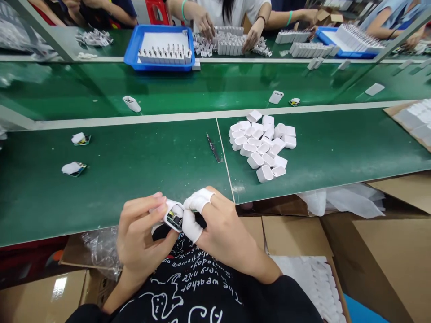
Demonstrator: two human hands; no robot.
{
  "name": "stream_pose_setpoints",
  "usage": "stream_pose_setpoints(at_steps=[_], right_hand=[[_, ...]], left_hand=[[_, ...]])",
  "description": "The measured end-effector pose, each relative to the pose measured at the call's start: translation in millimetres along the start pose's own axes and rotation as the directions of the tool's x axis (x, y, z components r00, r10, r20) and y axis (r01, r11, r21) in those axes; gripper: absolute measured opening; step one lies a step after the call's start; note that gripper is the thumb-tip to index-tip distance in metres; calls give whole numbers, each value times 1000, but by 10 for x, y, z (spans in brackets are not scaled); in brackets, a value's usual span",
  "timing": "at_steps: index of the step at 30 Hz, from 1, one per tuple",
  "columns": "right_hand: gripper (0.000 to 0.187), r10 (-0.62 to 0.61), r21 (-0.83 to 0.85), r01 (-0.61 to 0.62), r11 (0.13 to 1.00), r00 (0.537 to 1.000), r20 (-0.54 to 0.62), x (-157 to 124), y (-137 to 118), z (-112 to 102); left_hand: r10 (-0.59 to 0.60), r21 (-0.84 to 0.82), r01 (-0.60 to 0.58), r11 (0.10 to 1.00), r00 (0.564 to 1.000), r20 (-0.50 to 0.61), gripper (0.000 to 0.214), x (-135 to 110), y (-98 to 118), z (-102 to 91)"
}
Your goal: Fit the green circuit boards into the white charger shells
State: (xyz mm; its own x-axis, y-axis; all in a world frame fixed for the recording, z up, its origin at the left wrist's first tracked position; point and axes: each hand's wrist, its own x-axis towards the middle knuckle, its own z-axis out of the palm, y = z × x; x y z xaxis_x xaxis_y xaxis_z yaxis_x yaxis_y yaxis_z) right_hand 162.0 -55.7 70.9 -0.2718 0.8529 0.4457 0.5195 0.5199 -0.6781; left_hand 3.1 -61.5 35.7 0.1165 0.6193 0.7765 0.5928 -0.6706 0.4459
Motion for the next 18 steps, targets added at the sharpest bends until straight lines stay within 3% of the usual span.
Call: stream_pose_setpoints(at_steps=[5,10,15,18], right_hand=[[20,-73,-22,74,997,997,36,120,100,40],[10,35,208,-65,976,989,145,266,159,39],[16,154,313,-178,933,983,100,327,202,182],[33,194,372,-208,904,978,76,358,276,318]], left_hand=[[-20,-67,22,998,999,29,43,9,-118,-14],[-145,-195,143,970,989,0,51,-20,-299,34],[-159,-171,154,973,987,-20,54,46,-452,97],[-168,-92,166,982,986,-11,48,123,-518,143]])
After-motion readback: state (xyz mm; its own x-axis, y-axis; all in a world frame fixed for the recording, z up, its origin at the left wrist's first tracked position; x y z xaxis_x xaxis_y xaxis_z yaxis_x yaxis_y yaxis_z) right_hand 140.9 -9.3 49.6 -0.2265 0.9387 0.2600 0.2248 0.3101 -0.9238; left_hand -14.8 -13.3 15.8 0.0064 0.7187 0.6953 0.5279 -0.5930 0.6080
